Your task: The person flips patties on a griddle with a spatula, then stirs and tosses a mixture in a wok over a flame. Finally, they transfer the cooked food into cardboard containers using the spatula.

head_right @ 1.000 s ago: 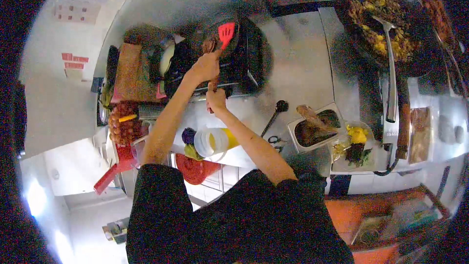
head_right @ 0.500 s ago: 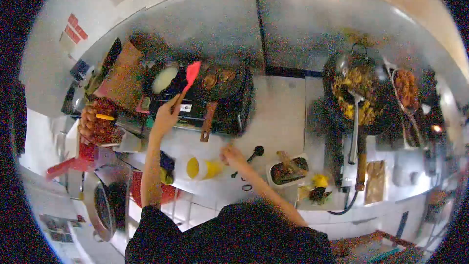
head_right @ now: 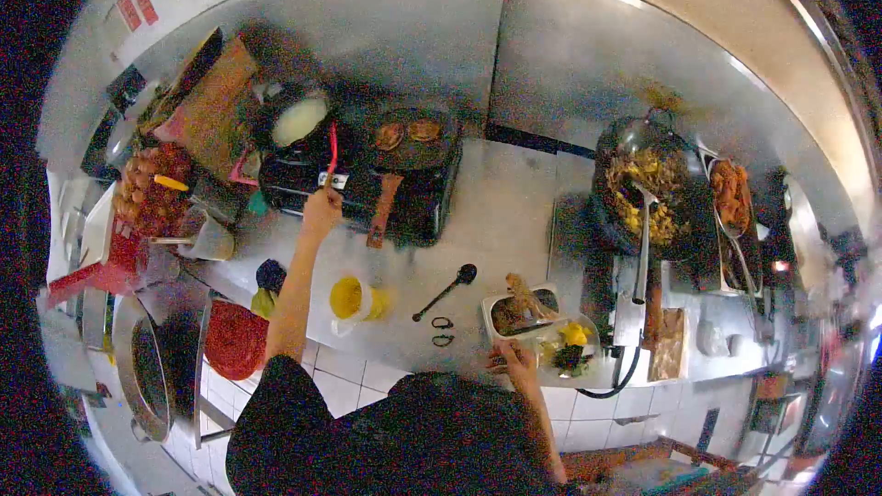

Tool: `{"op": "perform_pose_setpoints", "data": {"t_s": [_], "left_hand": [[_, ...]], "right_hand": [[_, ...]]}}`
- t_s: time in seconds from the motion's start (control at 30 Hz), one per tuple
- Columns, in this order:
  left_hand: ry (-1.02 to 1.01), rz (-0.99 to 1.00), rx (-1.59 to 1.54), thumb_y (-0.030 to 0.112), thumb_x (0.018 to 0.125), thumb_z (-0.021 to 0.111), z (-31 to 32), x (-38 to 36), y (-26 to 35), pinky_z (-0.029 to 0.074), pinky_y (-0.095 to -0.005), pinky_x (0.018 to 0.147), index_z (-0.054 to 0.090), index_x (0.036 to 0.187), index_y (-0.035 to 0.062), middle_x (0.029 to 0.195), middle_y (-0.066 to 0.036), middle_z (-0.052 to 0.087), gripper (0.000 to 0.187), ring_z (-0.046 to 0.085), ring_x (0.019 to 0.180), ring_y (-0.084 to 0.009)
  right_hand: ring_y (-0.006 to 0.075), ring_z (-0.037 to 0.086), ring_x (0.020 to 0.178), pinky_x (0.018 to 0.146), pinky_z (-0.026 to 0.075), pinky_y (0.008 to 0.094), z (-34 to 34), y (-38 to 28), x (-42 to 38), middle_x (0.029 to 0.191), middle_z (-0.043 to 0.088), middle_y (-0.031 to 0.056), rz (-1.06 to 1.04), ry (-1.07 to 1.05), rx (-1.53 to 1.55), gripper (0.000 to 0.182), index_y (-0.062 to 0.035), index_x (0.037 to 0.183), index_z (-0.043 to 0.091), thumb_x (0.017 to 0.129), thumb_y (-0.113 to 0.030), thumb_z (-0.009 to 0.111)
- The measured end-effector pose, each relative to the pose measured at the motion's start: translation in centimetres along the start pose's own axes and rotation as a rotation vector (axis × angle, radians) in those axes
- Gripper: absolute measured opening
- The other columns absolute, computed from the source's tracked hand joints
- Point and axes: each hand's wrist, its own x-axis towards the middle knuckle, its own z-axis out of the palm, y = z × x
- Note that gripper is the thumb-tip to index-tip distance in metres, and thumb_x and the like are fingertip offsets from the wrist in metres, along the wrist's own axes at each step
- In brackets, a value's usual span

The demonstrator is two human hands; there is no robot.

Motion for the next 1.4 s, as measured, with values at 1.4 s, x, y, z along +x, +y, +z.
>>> {"op": "perform_pose_setpoints", "data": {"t_s": [1.4], "left_hand": [[-0.81, -0.458, -1.109, 0.048, 0.09, 0.053, 3.1, -1.9, 5.2, 0.051, -0.0344, 0.056, 0.058, 0.1, 0.0069, 0.083, -0.006, 0.065, 0.042, 0.062, 0.063, -0.0185]], "right_hand": [[0.0175, 0.064, 0.069, 0.056, 0.048, 0.026, -2.4, 0.5, -4.2, 0.084, 0.063, 0.0103, -0.029, 0.266, 0.014, 0.029, -0.002, 0.103, 0.056, 0.094, -0.029, 0.052]]}}
